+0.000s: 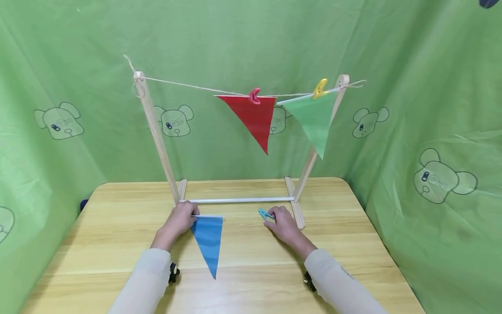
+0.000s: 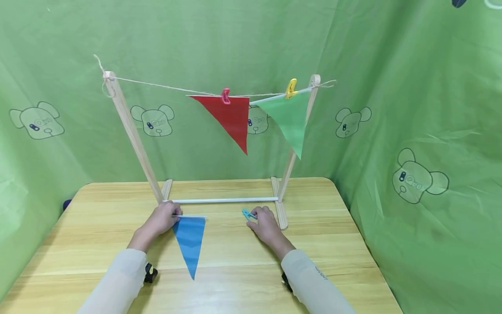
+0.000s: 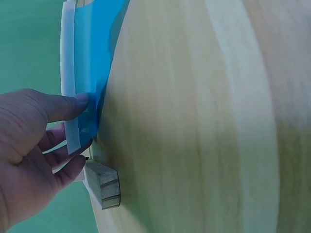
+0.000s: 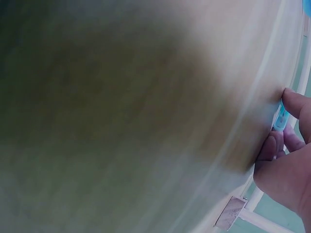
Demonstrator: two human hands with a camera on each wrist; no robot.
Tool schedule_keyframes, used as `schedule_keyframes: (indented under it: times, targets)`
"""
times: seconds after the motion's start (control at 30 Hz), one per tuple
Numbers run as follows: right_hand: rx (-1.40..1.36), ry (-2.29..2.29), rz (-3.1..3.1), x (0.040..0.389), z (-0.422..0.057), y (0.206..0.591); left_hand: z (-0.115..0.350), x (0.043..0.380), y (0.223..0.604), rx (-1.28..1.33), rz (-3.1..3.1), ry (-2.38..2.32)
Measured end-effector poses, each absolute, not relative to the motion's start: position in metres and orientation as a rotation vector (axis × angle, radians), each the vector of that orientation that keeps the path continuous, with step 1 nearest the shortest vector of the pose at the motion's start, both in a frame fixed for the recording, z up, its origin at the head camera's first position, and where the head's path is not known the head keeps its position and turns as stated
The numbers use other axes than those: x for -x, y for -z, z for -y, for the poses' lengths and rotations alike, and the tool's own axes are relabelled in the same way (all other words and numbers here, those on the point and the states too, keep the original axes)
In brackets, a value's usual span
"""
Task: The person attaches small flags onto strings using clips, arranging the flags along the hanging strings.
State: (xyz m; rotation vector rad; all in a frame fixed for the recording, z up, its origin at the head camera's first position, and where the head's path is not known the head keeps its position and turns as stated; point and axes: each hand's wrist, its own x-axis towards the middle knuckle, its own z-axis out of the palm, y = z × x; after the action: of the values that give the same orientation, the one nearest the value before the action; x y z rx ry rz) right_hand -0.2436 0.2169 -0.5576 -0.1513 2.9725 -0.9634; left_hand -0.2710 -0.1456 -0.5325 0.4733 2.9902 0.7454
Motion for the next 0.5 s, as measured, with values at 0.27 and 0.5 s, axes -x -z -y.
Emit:
schedule_keyframes:
  times: [0.27,0.5]
  targets:
    - [0.259,0.922,-3.018,0.2397,-0.2171,0.5556,0.1434,0.2674,0.5343,-0.526,-2.895,-0.927]
    - [0.304,0.929,-3.021,0.2388,-0.2175,0.5530,0.1411,0.2644,0.5336,-0.522,-2.877,-1.042]
